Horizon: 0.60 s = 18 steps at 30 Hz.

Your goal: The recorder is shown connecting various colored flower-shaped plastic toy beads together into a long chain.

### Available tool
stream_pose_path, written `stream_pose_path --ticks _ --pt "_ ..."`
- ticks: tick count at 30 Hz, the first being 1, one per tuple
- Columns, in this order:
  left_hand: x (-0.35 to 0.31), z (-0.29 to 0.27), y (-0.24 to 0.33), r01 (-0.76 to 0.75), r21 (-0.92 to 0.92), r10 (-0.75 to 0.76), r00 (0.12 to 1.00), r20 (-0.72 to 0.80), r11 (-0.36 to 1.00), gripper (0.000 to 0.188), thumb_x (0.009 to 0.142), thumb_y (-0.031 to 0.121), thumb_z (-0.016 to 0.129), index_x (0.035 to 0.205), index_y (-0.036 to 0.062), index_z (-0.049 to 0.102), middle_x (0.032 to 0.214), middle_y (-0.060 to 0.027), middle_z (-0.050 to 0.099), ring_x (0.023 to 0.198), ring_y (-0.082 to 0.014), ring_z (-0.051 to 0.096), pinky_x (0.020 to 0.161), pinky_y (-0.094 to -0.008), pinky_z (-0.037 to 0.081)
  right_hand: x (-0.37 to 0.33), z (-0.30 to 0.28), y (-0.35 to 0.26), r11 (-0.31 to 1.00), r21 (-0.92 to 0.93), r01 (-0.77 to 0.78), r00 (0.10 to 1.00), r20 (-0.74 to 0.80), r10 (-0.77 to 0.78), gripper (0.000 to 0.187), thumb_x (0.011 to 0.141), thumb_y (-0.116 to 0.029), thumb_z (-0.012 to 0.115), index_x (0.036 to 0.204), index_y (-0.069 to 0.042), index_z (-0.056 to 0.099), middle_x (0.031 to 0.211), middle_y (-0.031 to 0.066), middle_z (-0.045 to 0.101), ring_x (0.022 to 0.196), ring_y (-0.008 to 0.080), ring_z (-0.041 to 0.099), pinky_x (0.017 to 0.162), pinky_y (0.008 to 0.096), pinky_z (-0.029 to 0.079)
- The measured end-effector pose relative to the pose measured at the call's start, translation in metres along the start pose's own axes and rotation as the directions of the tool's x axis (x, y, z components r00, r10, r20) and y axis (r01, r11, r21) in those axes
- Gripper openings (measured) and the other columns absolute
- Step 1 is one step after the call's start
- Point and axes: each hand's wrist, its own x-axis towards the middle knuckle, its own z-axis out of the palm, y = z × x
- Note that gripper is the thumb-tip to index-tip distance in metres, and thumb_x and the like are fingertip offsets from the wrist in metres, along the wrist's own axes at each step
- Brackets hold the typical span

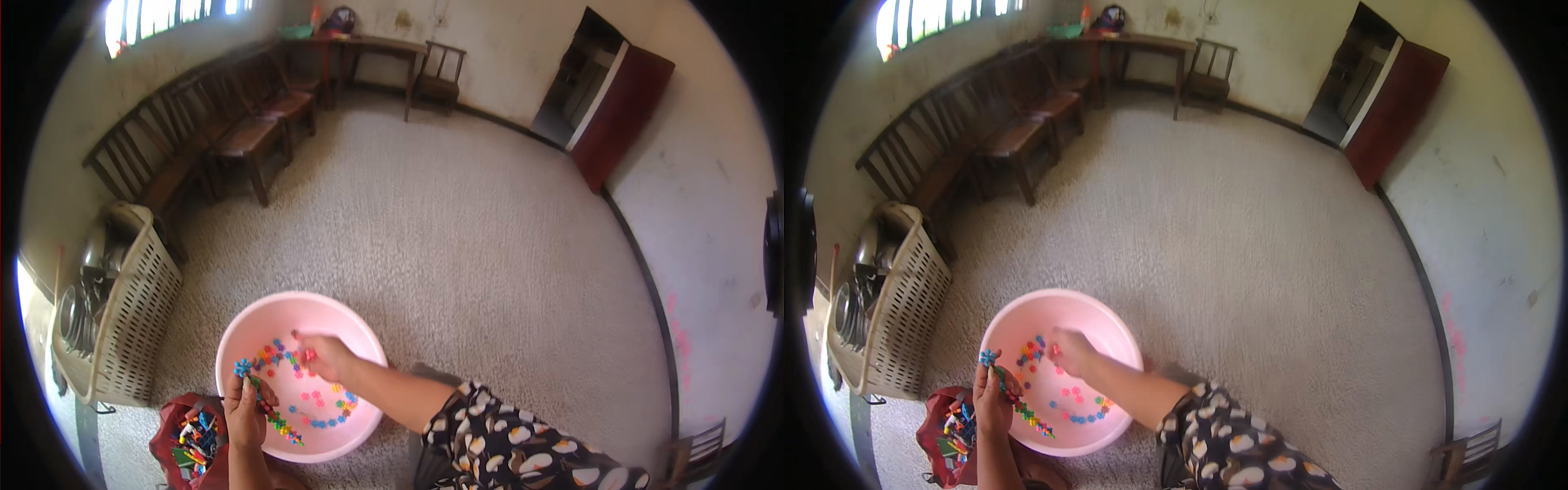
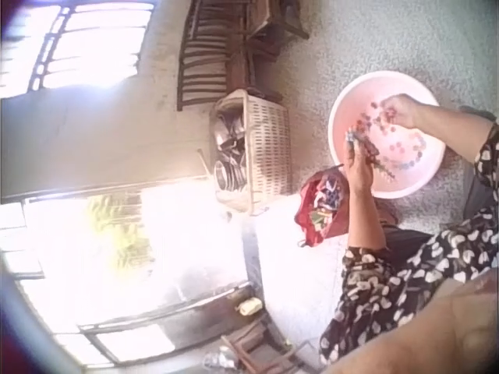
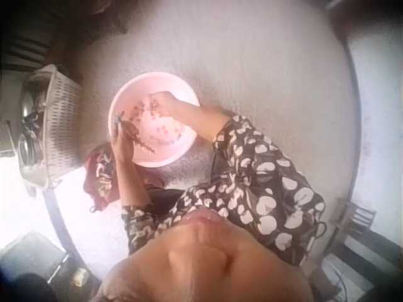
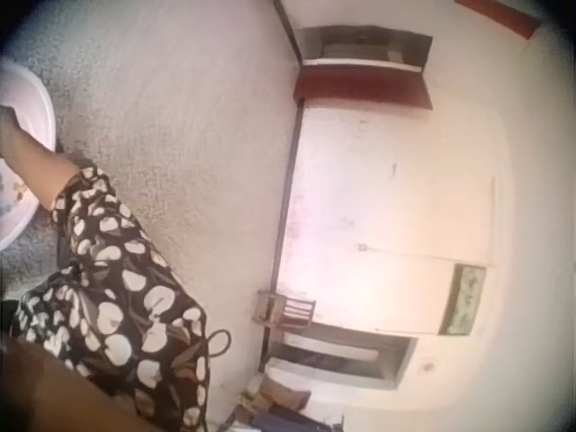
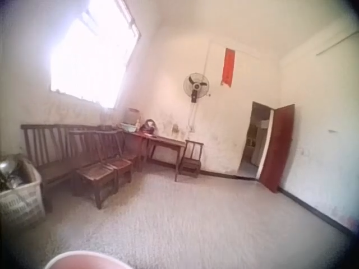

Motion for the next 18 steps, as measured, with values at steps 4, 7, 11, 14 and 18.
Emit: stream_pose_path --ticks 4,7,11,14,18 --pt "-0.018 -0.02 0.0 -0.038 -0.036 0.034 0.994 -0.103 0.999 0.037 0.091 0.032 0.041 0.117 0.0047 0.039 0.065 -0.0008 0.043 0.056 -0.0101 0.044 0.055 -0.0263 0.042 -0.07 0.043 -0.016 0.868 0.419 -0.265 0.958 0.014 0.285 0.017 0.081 0.007 0.043 0.097 0.002 0.047 0.087 0.011 0.052 0.078 0.0188 0.056 0.079 0.0298 0.049" --pt "-0.024 0.0 0.002 -0.114 0.004 0.114 0.988 -0.105 0.993 0.036 0.091 0.035 0.04 0.113 0.0055 0.039 0.064 -0.0004 0.042 0.054 -0.0097 0.043 0.054 -0.0258 0.042 -0.119 0.023 -0.049 0.884 0.421 -0.205 0.978 0.115 0.172 0.017 0.084 0.003 0.045 0.101 0.002 0.045 0.097 0.0135 0.053 0.094 0.0214 0.056 0.086 0.0309 0.047" --pt "-0.04 0.012 -0.007 -0.193 0.069 0.199 0.976 -0.093 0.979 0.036 0.091 0.034 0.039 0.112 0.0053 0.039 0.064 -0.0005 0.042 0.054 -0.0093 0.044 0.052 -0.0245 0.042 -0.174 0.004 -0.082 0.916 0.392 -0.085 0.995 0.073 0.061 0.021 0.086 -0.004 0.049 0.106 0.0 0.046 0.1 0.0125 0.056 0.094 0.0204 0.057 0.083 0.0305 0.049" --pt "-0.052 0.032 -0.004 -0.183 0.066 0.188 0.979 -0.077 0.981 0.033 0.092 0.032 0.04 0.111 0.0053 0.04 0.065 -0.0011 0.044 0.053 -0.0096 0.046 0.05 -0.023 0.041 -0.199 -0.005 -0.094 0.913 0.407 -0.011 0.998 0.054 -0.012 0.021 0.084 -0.007 0.053 0.105 -0.003 0.049 0.093 0.0076 0.057 0.089 0.0167 0.058 0.079 0.0291 0.051" --pt "-0.065 0.068 0.005 -0.126 0.012 0.126 0.989 -0.081 0.992 0.027 0.092 0.025 0.042 0.112 0.0073 0.042 0.07 -0.0024 0.048 0.052 -0.0099 0.048 0.048 -0.0226 0.041 -0.215 -0.002 -0.093 0.946 0.324 -0.001 1.0 0.023 -0.007 0.02 0.084 -0.007 0.053 0.104 -0.004 0.05 0.089 0.0045 0.056 0.081 0.0133 0.058 0.074 0.027 0.051"
